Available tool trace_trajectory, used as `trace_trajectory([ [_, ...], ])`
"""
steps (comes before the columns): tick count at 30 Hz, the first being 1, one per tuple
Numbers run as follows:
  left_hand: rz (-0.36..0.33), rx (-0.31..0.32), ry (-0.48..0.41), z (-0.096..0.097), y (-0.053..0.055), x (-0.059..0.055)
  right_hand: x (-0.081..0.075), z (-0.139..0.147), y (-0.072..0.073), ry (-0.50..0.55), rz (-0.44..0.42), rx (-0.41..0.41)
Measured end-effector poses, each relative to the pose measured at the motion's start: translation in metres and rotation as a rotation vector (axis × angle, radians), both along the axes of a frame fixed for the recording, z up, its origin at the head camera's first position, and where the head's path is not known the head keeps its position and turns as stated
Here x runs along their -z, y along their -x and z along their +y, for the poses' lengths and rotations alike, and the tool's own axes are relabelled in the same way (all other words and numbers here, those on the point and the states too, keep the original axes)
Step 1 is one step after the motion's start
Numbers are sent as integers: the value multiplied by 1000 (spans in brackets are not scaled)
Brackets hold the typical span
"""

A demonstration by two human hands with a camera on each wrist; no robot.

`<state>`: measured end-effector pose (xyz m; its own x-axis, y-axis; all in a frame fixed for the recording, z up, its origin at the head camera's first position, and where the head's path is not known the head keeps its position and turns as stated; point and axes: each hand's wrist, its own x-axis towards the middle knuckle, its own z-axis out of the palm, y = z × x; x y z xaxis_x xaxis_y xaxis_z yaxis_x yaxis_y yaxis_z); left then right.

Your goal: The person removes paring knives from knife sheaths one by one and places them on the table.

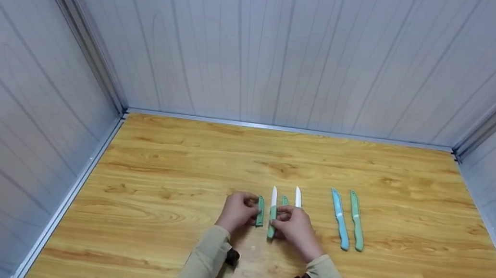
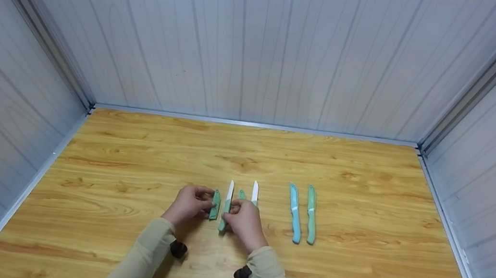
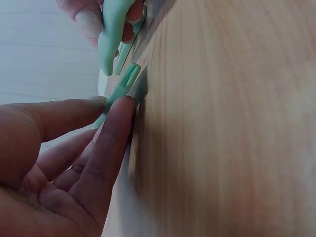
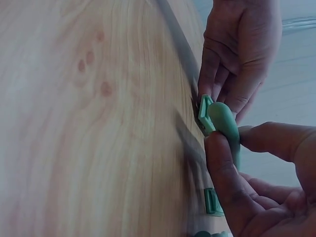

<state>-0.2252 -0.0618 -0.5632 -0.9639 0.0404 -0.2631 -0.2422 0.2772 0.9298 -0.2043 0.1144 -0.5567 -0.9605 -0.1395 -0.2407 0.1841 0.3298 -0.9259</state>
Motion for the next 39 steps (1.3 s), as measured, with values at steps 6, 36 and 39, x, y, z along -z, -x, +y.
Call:
trace_trajectory([
  [6,-13,13,38,1,6,-4,-1,-1,2,-24,-4,-1],
  [36,113,-29,270,11,11,-7,-1,-4,4,-33,-12,12],
  [39,128,-28,274,11,10,-6,-1,-3,3,-33,-8,8],
])
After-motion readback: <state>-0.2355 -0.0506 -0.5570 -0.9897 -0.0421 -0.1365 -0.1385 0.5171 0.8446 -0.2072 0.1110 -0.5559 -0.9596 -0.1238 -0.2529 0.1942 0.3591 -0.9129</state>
